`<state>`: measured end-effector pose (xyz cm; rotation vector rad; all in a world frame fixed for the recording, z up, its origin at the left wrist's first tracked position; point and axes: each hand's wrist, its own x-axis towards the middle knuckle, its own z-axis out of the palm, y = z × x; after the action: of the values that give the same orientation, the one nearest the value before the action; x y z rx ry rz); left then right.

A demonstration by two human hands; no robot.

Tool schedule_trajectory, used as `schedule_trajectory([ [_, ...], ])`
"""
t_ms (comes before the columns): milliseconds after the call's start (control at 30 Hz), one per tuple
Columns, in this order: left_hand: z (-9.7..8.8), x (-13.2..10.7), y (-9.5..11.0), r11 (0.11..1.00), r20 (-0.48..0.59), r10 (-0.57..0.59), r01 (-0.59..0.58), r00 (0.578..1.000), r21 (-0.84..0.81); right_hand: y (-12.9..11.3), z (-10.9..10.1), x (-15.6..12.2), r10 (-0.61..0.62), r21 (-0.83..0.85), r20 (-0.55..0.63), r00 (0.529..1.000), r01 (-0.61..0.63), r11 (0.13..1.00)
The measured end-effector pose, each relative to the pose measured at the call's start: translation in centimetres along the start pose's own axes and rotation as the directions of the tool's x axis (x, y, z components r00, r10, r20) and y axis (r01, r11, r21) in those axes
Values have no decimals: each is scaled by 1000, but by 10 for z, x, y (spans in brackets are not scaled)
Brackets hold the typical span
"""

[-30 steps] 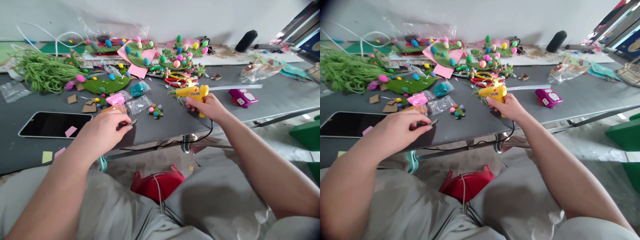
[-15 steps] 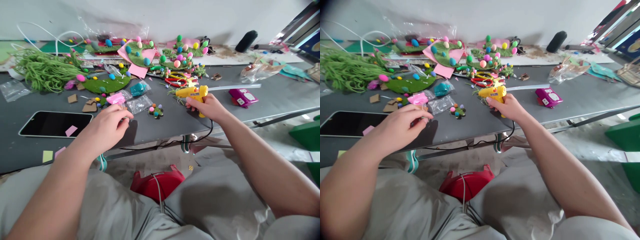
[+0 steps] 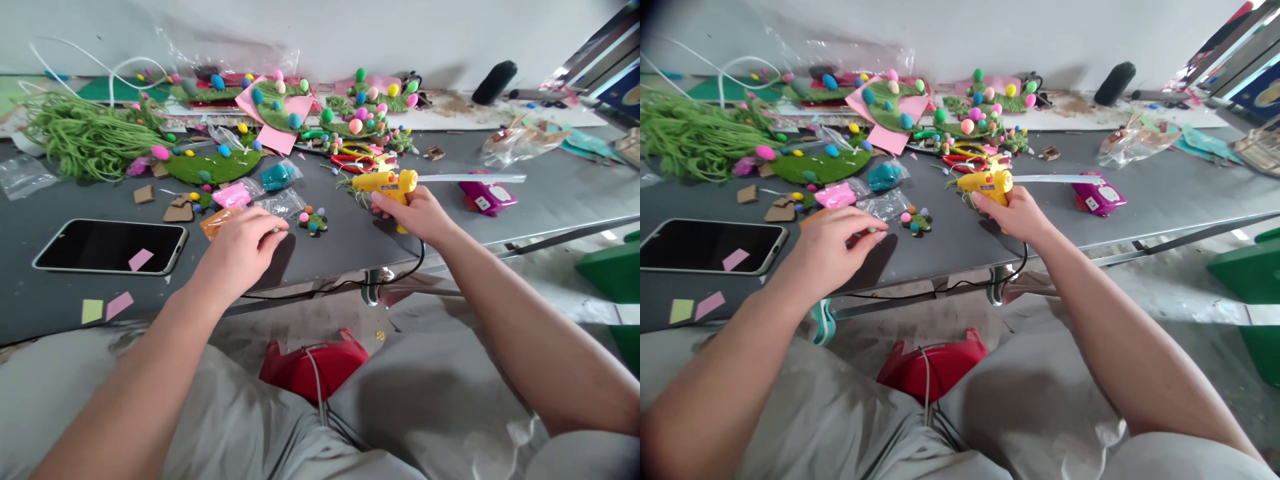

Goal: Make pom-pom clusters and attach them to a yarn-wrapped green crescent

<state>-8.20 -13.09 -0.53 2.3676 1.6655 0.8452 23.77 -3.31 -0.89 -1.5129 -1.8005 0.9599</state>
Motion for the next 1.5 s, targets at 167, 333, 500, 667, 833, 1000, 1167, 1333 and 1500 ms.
schedule_trajectory([
  [167,10,-1,15,956,-32,-88,75,996,-284,1,10,2,-37,-209,-117,992,12,978],
  [333,15,-3,27,785,57,-237,225,970,-577,0,9,2,-102,-317,-115,988,60,946],
  [500,14,-3,34,615,177,-314,342,933,-711,-4,-12,-13,-177,-378,-81,981,134,916],
  [667,10,-1,41,553,220,-322,371,921,-746,-27,-22,-42,-286,-312,-115,951,238,920],
  [833,9,-1,43,548,234,-333,390,913,-740,-51,22,-58,-490,-31,142,860,498,866],
  [1000,9,0,36,487,279,-333,417,901,-767,-55,61,-52,-635,82,180,752,632,771],
  [1167,5,2,26,460,308,-347,447,886,-767,-63,56,-45,-587,77,126,800,582,810],
  [1333,3,3,23,535,280,-324,419,904,-734,-69,52,-35,-422,-32,4,907,422,906],
  [1500,5,4,21,615,286,-289,407,913,-676,-67,61,-15,-561,-152,-2,828,554,818],
])
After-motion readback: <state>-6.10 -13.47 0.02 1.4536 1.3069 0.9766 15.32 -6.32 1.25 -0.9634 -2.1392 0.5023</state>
